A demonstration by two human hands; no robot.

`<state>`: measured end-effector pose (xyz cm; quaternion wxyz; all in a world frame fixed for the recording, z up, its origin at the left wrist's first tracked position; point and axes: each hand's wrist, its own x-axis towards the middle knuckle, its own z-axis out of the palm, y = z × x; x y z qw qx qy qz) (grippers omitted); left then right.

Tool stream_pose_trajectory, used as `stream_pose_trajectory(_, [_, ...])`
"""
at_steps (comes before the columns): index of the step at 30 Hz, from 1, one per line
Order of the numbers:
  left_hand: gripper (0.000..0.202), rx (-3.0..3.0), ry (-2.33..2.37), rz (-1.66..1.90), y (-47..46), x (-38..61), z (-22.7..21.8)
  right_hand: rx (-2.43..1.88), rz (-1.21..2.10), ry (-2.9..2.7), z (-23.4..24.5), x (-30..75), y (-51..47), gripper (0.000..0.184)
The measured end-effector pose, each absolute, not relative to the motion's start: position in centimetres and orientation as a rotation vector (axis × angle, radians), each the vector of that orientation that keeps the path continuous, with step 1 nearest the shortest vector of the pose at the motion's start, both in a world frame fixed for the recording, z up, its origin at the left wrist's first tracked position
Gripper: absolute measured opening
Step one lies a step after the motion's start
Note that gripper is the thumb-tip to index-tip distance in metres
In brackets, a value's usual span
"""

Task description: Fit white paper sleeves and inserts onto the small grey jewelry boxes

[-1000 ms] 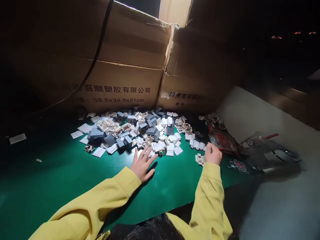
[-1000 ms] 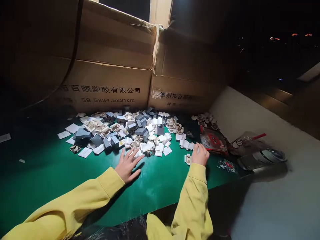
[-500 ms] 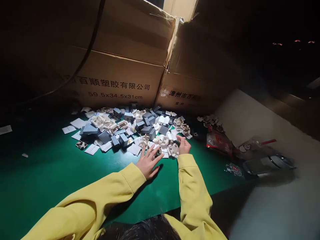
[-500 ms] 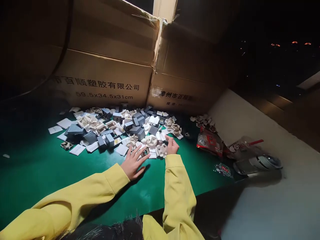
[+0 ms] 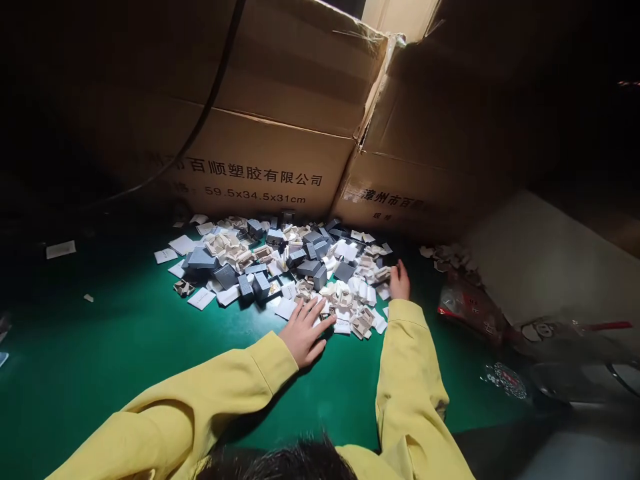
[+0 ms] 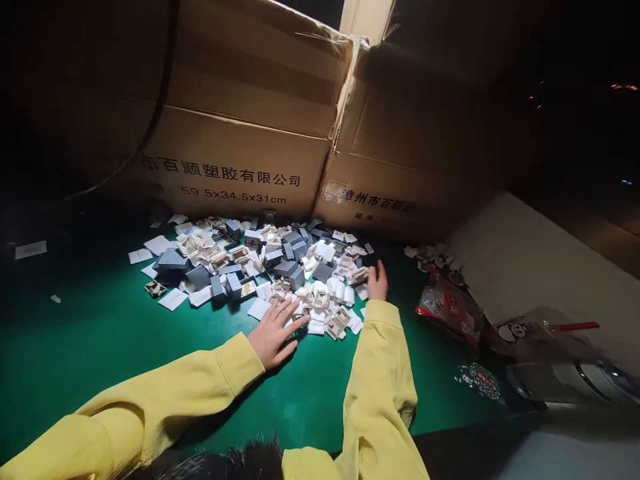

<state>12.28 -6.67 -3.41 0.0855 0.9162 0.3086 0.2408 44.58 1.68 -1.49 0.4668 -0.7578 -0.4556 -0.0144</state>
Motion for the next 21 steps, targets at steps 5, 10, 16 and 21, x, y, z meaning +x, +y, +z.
stream_pose_trajectory(5, [0.057,2.563,1.007,0.763,-5.2,12.3,-4.3,-1.723,0.328,-1.220,-3.3,40.7,3.6,0.046])
stream_pose_trajectory(10, [0.065,2.518,1.163,0.849,-4.0,11.9,-4.6,-1.553,0.477,-1.279,-3.3,34.2,4.1,0.047])
stream_pose_trajectory(16, [0.063,2.392,1.477,0.959,-1.4,8.7,-3.5,-1.453,0.660,-1.305,-2.8,26.6,4.8,0.033])
stream_pose_trajectory(21, [0.051,2.262,1.669,1.069,1.3,5.7,-4.0,-1.291,0.738,-1.375,-1.6,25.3,4.4,0.029])
